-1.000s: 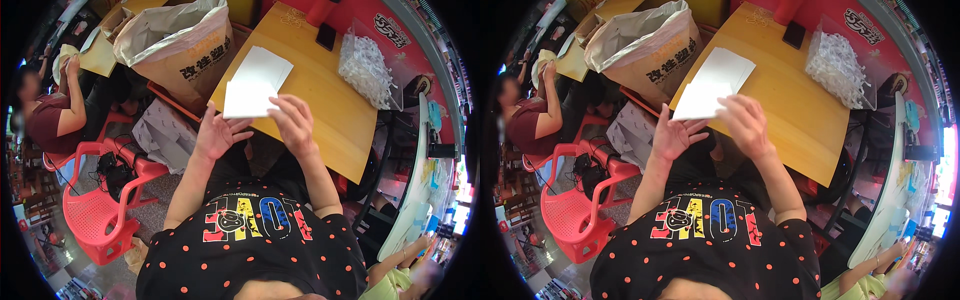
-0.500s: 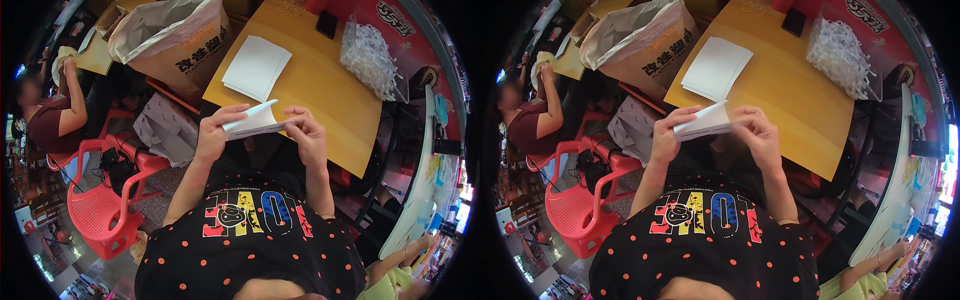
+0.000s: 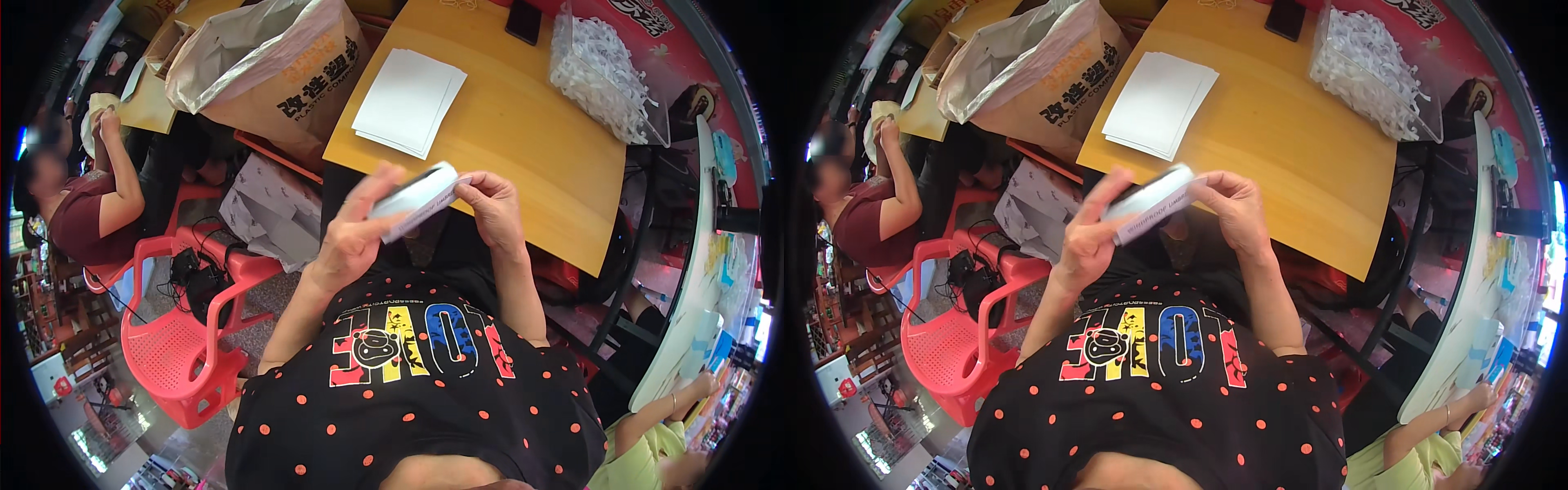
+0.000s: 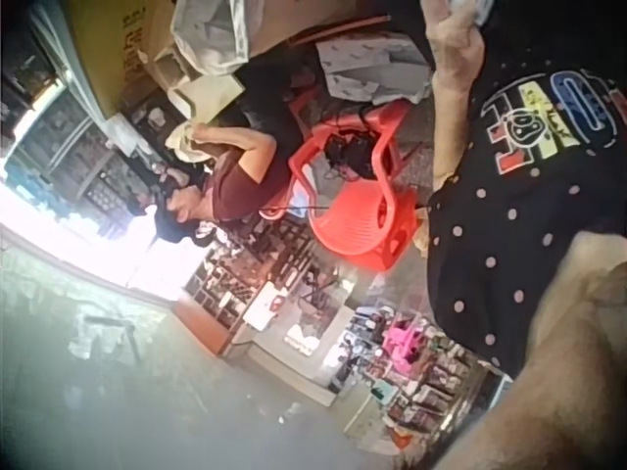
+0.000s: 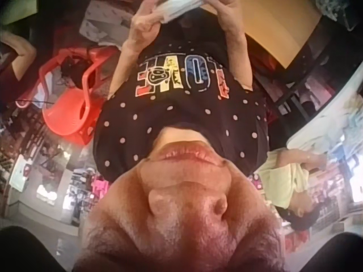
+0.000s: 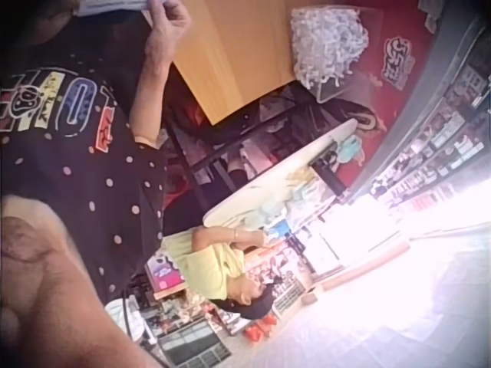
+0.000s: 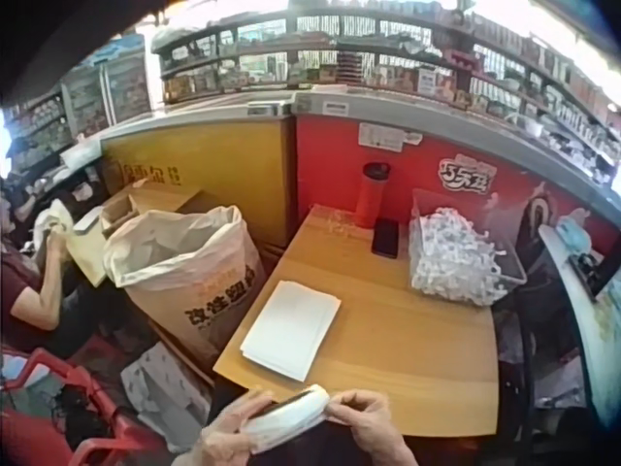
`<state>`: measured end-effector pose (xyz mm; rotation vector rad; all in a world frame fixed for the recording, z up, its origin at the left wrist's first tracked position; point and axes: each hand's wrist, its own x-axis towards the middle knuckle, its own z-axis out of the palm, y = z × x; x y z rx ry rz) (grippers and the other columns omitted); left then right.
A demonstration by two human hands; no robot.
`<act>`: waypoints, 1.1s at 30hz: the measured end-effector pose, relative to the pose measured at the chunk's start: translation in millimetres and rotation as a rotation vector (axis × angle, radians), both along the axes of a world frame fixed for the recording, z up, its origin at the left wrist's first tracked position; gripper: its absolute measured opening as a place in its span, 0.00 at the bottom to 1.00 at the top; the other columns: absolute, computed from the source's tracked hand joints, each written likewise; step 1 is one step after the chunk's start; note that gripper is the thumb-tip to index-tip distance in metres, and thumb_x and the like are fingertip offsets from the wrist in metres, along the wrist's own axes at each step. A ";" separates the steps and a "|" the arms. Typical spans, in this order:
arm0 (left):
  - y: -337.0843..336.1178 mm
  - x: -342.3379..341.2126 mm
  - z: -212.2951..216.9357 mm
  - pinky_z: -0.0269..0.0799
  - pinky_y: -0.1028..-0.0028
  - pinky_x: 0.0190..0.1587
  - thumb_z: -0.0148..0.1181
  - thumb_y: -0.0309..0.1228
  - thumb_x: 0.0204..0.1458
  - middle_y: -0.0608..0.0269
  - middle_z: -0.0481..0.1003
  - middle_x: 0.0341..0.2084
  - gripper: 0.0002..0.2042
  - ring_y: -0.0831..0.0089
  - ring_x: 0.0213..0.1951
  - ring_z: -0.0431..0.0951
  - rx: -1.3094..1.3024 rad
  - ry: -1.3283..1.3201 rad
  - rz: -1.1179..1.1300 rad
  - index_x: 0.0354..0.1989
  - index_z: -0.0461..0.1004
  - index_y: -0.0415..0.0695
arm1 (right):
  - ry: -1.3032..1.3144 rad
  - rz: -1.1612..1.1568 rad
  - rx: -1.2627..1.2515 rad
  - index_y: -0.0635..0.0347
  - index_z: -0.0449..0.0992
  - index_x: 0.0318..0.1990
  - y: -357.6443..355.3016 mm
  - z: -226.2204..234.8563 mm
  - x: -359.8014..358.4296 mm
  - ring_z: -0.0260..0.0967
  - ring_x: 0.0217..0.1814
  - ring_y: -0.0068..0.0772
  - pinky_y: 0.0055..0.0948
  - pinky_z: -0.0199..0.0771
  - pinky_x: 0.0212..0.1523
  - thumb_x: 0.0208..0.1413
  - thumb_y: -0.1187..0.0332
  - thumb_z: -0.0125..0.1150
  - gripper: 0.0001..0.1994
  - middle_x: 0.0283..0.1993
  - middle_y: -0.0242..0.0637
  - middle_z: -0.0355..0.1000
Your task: The recorder is placing small items into white cardboard sleeves/packages on a desk.
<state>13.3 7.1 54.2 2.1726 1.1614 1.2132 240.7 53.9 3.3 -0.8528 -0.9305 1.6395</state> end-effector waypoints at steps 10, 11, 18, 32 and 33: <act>-19.5 -5.2 -9.2 0.57 0.87 0.08 0.53 0.25 0.57 0.52 0.77 0.33 0.11 0.75 0.17 0.77 -1.214 -1.174 0.006 0.45 0.72 0.32 | -0.262 0.043 0.281 0.67 0.79 0.31 -4.5 23.2 8.2 0.71 0.38 0.25 0.23 0.70 0.40 0.48 0.80 0.63 0.02 0.35 0.38 0.76; -18.4 -3.7 -9.4 0.56 0.87 0.07 0.53 0.26 0.57 0.52 0.78 0.32 0.11 0.76 0.16 0.76 -1.226 -1.181 -0.022 0.46 0.72 0.32 | -0.236 0.029 0.241 0.67 0.79 0.31 -5.2 23.5 7.2 0.71 0.38 0.25 0.22 0.70 0.40 0.48 0.80 0.63 0.02 0.35 0.38 0.76; -19.1 6.5 -22.5 0.58 0.86 0.07 0.54 0.24 0.56 0.52 0.78 0.30 0.11 0.75 0.16 0.78 -1.032 -0.936 0.068 0.46 0.74 0.32 | -0.211 -0.076 0.122 0.65 0.80 0.30 -7.3 12.7 -0.6 0.70 0.40 0.24 0.22 0.70 0.42 0.46 0.78 0.66 0.03 0.37 0.36 0.75; -12.2 9.6 -23.9 0.80 0.73 0.36 0.53 0.23 0.56 0.48 0.77 0.39 0.12 0.60 0.37 0.81 -1.014 -1.132 0.048 0.47 0.72 0.31 | -0.287 -0.113 0.110 0.63 0.78 0.31 -3.3 -5.8 -9.4 0.69 0.35 0.19 0.20 0.69 0.41 0.43 0.76 0.69 0.06 0.33 0.32 0.75; -12.7 11.2 -22.8 0.80 0.74 0.37 0.53 0.23 0.56 0.48 0.77 0.38 0.12 0.60 0.38 0.81 -0.986 -1.118 0.047 0.47 0.72 0.31 | -0.277 -0.121 0.078 0.63 0.78 0.30 -2.1 -2.9 -10.4 0.69 0.35 0.19 0.20 0.68 0.41 0.43 0.76 0.69 0.07 0.33 0.31 0.75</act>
